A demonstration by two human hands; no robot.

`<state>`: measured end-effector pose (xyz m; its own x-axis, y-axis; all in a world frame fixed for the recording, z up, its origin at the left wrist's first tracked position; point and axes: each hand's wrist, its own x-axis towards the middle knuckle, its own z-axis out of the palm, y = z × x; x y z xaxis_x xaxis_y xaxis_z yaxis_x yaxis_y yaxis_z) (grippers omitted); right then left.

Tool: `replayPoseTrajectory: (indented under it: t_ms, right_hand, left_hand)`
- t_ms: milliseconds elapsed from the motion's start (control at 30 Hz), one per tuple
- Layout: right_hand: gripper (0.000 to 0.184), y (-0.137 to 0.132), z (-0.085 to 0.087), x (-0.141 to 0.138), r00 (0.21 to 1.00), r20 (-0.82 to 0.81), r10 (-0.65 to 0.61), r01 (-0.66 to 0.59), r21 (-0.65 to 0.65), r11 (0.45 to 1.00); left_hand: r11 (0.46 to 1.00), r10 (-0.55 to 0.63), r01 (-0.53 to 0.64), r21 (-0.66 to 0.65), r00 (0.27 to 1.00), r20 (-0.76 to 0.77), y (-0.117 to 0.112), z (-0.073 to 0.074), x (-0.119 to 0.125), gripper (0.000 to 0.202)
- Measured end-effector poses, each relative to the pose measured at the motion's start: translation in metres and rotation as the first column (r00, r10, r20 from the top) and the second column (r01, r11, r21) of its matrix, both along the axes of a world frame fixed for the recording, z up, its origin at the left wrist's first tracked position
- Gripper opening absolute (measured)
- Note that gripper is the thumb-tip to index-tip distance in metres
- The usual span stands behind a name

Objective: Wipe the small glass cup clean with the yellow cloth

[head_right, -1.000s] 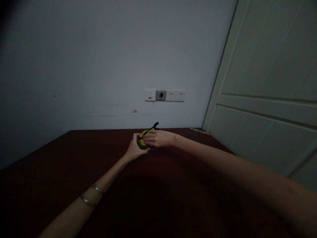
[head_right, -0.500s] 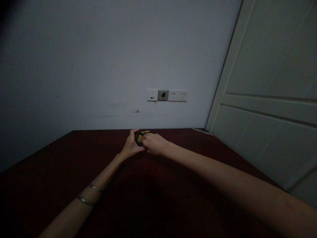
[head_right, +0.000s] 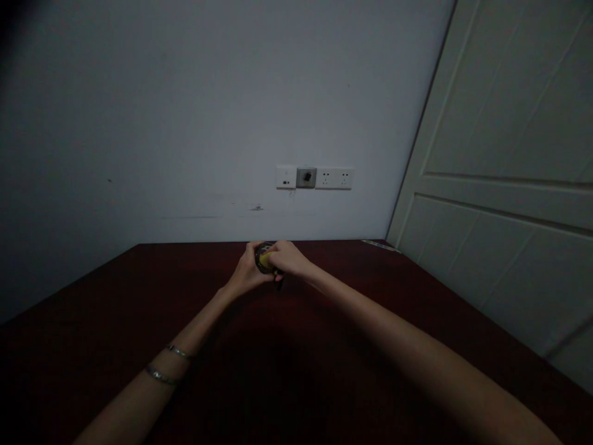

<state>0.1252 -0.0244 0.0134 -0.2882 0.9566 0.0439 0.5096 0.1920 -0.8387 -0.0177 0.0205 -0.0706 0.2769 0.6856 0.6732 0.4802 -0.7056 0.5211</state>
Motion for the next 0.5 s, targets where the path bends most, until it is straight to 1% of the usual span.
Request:
replayPoseTrajectory:
  t_ms: [100, 167, 267, 333, 400, 467, 500]
  right_hand:
    - [0.017, 0.002, -0.003, 0.000, 0.973, -0.217, -0.078, 0.057, -0.101, 0.993]
    - [0.019, 0.001, -0.004, 0.003, 0.928, -0.344, -0.140, 0.088, -0.160, 0.983]
    - [0.021, -0.003, -0.005, 0.009, 0.851, -0.490, -0.190, 0.064, -0.262, 0.963]
    - [0.023, -0.007, -0.002, 0.014, 0.810, -0.557, -0.184, 0.005, -0.307, 0.952]
    - [0.027, -0.011, 0.004, 0.019, 0.776, -0.608, -0.170, -0.047, -0.325, 0.945]
    - [0.032, -0.013, 0.012, 0.026, 0.721, -0.671, -0.174, -0.049, -0.300, 0.953]
    - [0.035, -0.013, 0.016, 0.030, 0.675, -0.713, -0.187, -0.012, -0.264, 0.964]
  left_hand:
    - [0.998, -0.016, 0.017, 0.053, 1.000, -0.009, 0.002, 0.000, 0.000, 0.083]
    - [0.994, -0.023, 0.025, 0.102, 1.000, -0.019, 0.003, 0.002, 0.000, 0.080]
    - [0.991, -0.032, 0.032, 0.132, 0.999, -0.008, 0.003, 0.008, -0.001, 0.080]
    - [0.995, -0.028, 0.024, 0.093, 0.999, 0.036, 0.003, 0.012, -0.002, 0.083]
    - [1.000, -0.005, 0.004, 0.007, 0.996, 0.091, 0.003, 0.015, -0.003, 0.083]
    - [0.996, 0.030, -0.018, -0.083, 0.989, 0.146, 0.005, 0.015, -0.004, 0.079]
    - [0.993, 0.036, -0.015, -0.117, 0.983, 0.181, 0.007, 0.015, -0.004, 0.076]
